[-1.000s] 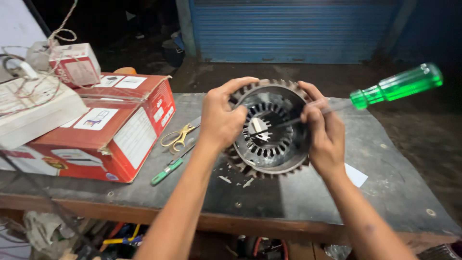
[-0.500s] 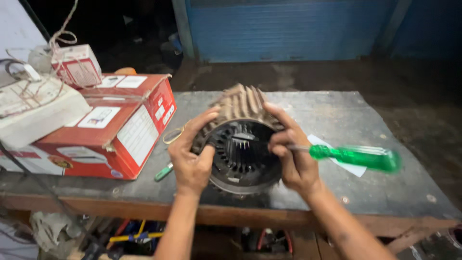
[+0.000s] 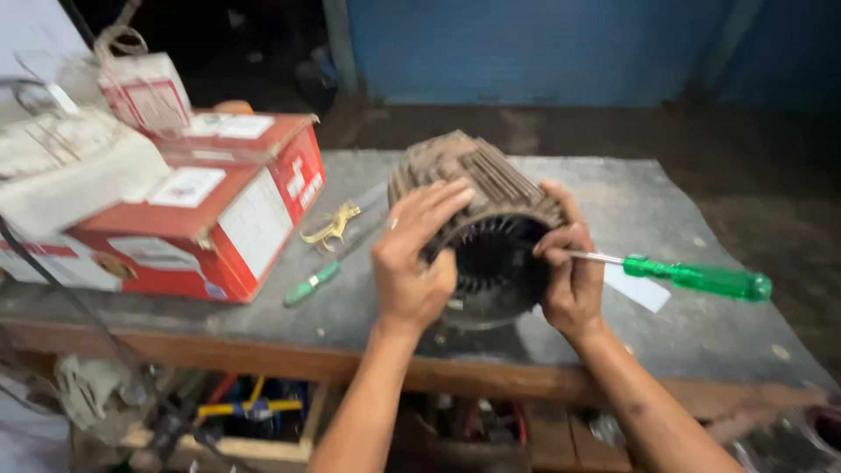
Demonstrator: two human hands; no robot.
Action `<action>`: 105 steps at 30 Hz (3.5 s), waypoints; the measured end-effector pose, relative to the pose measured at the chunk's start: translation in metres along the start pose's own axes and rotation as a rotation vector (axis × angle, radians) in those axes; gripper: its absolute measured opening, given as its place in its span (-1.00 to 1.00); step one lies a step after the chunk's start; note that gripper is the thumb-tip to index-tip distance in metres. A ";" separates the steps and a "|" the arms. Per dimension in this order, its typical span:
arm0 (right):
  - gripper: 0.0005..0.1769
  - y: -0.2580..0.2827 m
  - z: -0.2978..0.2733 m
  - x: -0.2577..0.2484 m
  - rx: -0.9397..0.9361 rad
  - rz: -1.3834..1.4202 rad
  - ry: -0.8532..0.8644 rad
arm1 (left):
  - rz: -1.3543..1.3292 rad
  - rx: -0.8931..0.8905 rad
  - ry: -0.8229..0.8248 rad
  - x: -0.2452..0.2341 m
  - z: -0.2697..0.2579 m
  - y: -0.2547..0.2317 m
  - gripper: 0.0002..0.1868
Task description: The person uses a screwdriver and pliers to manipulate and secure wires inside a motor casing, then uses the screwdriver to work on the exterior fins and inner components of the motor.
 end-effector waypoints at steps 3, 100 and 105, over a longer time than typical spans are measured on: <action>-0.60 -0.006 -0.018 -0.016 0.095 0.006 -0.120 | -0.028 0.005 0.137 0.028 0.003 -0.008 -0.38; -0.33 0.050 -0.098 -0.005 1.454 0.077 0.213 | 0.095 0.026 0.443 0.036 0.005 0.007 -0.37; -0.24 0.073 -0.118 -0.023 1.371 0.223 0.121 | 0.111 -0.026 0.463 0.038 0.011 0.003 -0.43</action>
Point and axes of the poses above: each hand's wrist, its own z-axis towards the middle knuckle, its own x-axis out of the palm, y = z × x, the point moved 8 cm from there along z, towards the middle knuckle, and after that the axes turned 6 degrees about z, right-handed, at the moved point
